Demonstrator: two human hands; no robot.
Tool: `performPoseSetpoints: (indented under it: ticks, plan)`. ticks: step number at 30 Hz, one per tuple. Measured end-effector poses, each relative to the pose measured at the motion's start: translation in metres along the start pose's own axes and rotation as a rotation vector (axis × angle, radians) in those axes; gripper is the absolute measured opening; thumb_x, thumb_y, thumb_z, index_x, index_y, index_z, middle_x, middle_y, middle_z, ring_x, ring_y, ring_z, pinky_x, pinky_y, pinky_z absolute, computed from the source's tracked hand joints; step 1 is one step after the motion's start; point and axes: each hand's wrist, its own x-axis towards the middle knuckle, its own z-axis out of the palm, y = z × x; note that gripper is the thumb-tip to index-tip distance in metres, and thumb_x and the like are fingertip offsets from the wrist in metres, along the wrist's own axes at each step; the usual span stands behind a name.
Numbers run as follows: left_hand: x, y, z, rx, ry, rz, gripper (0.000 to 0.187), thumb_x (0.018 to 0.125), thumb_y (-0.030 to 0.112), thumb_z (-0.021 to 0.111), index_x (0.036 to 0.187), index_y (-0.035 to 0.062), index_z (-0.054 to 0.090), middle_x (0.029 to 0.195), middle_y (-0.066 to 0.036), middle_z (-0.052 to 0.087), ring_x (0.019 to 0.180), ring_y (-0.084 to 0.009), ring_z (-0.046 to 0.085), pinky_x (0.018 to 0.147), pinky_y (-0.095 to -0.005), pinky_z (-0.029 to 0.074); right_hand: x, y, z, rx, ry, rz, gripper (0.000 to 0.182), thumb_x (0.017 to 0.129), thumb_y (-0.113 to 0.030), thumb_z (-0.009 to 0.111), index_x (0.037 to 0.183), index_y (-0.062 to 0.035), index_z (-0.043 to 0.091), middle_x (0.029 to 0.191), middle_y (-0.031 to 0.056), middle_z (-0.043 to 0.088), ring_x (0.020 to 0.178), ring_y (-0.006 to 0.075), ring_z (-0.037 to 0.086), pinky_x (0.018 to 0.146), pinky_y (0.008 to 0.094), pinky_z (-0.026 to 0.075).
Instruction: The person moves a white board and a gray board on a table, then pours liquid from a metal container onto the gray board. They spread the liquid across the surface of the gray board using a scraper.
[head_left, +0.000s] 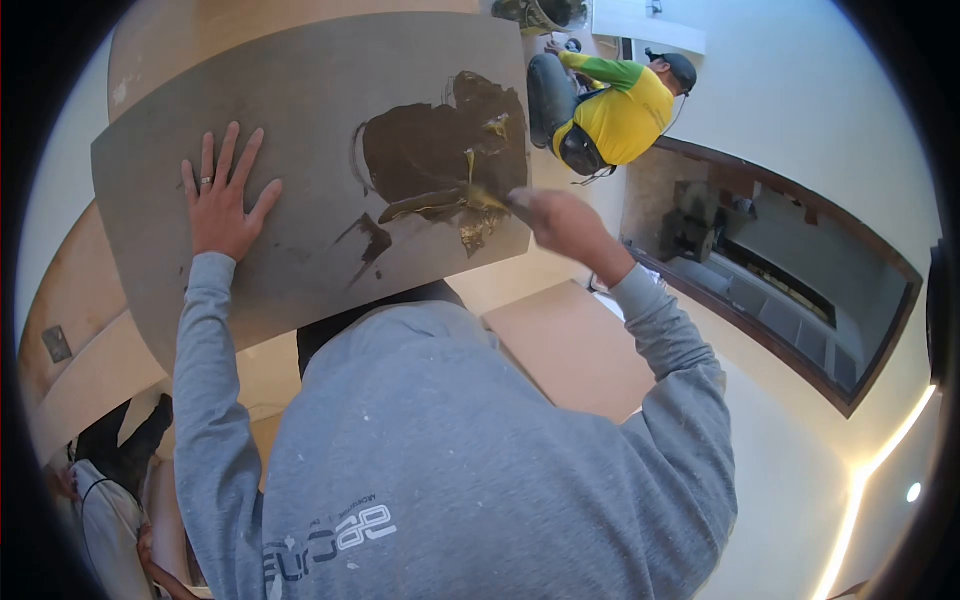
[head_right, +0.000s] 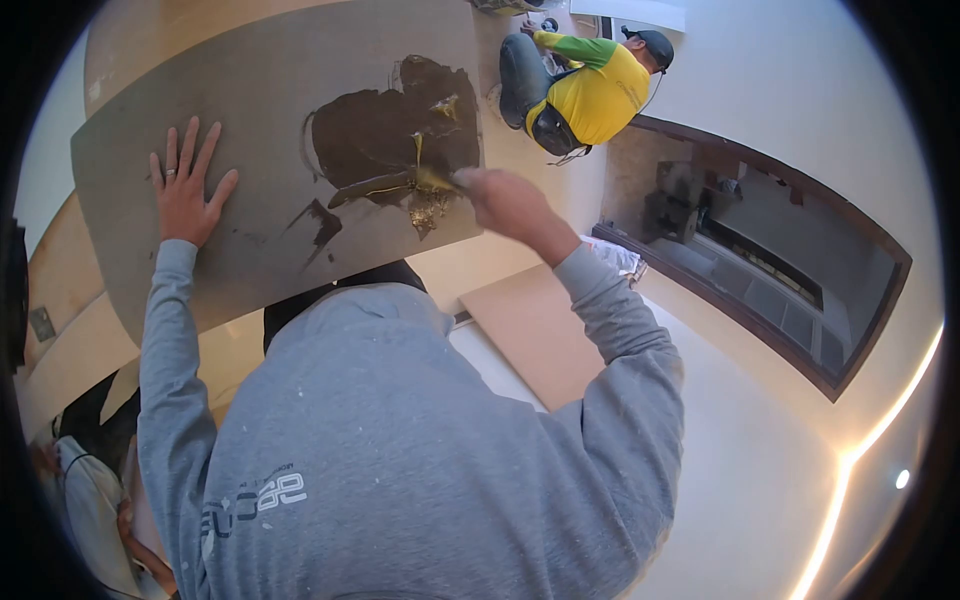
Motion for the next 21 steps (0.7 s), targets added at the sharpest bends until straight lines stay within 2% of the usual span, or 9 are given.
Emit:
performPoseSetpoints:
  ticks: [3,6,9,12,15,16,21]
  plan:
    - [-0.002,-0.001,0.0,0.02,-0.01,-0.005,0.074,0.101,0.067,0.057,0.168,0.0443,0.036,0.18,0.009,0.023,0.167,-0.0276,0.017,0.134,-0.0639,0.01,0.022,0.024,-0.032,0.437,0.142,0.451,0.023,0.09,-0.011,0.066,0.109,0.0014,0.073,0.085,0.019,0.073,0.085,0.0276,0.077,0.082,0.0453,0.06]
    - [0.001,-0.001,-0.001,0.018,-0.008,0.008,0.074,0.101,0.066,0.057,0.168,0.0428,0.036,0.181,0.008,0.022,0.167,-0.0279,0.016,0.133,-0.0644,0.01,0.013,0.043,-0.028,0.452,0.237,0.553,0.023,0.089,-0.014,0.068,0.102,0.0052,0.074,0.08,0.0172,0.073,0.078,0.0227,0.075,0.074,0.0417,0.062]
    - [0.0,-0.001,0.0,0.01,0.001,0.017,0.075,0.102,0.065,0.056,0.17,0.0399,0.035,0.181,0.007,0.022,0.168,-0.0283,0.016,0.133,-0.065,0.009,-0.013,0.021,0.004,0.804,0.35,0.836,0.023,0.09,-0.012,0.066,0.099,0.0079,0.074,0.082,0.0159,0.074,0.071,0.0223,0.073,0.064,0.0401,0.061]
    - [0.001,-0.001,-0.001,0.011,-0.001,0.011,0.075,0.102,0.066,0.055,0.169,0.0407,0.035,0.181,0.007,0.021,0.168,-0.0279,0.016,0.133,-0.0646,0.009,-0.03,0.008,0.045,0.897,0.438,0.948,0.024,0.09,-0.011,0.063,0.097,0.0101,0.073,0.083,0.015,0.074,0.068,0.023,0.072,0.059,0.0395,0.061]
    - [0.0,-0.002,0.0,0.017,-0.016,0.004,0.075,0.102,0.067,0.055,0.169,0.0415,0.035,0.181,0.007,0.021,0.168,-0.0279,0.016,0.134,-0.0644,0.009,-0.021,0.023,0.069,0.914,0.436,0.919,0.024,0.09,-0.01,0.059,0.095,0.0095,0.073,0.084,0.0169,0.075,0.071,0.0237,0.075,0.058,0.04,0.062]
    - [0.001,-0.002,-0.002,0.02,-0.026,0.002,0.075,0.102,0.067,0.055,0.169,0.0417,0.034,0.181,0.007,0.021,0.168,-0.0279,0.015,0.134,-0.0643,0.009,-0.009,0.031,0.072,0.921,0.457,0.896,0.023,0.089,-0.009,0.058,0.092,0.009,0.072,0.084,0.0177,0.074,0.068,0.0267,0.076,0.054,0.0402,0.062]
    - [0.001,-0.002,-0.002,0.023,-0.041,0.003,0.075,0.102,0.067,0.055,0.169,0.0419,0.034,0.181,0.007,0.021,0.168,-0.0281,0.015,0.134,-0.0641,0.009,0.059,0.048,0.027,0.906,0.436,0.83,0.027,0.09,-0.011,0.057,0.083,0.0119,0.069,0.074,0.0173,0.072,0.061,0.0329,0.076,0.049,0.0413,0.061]
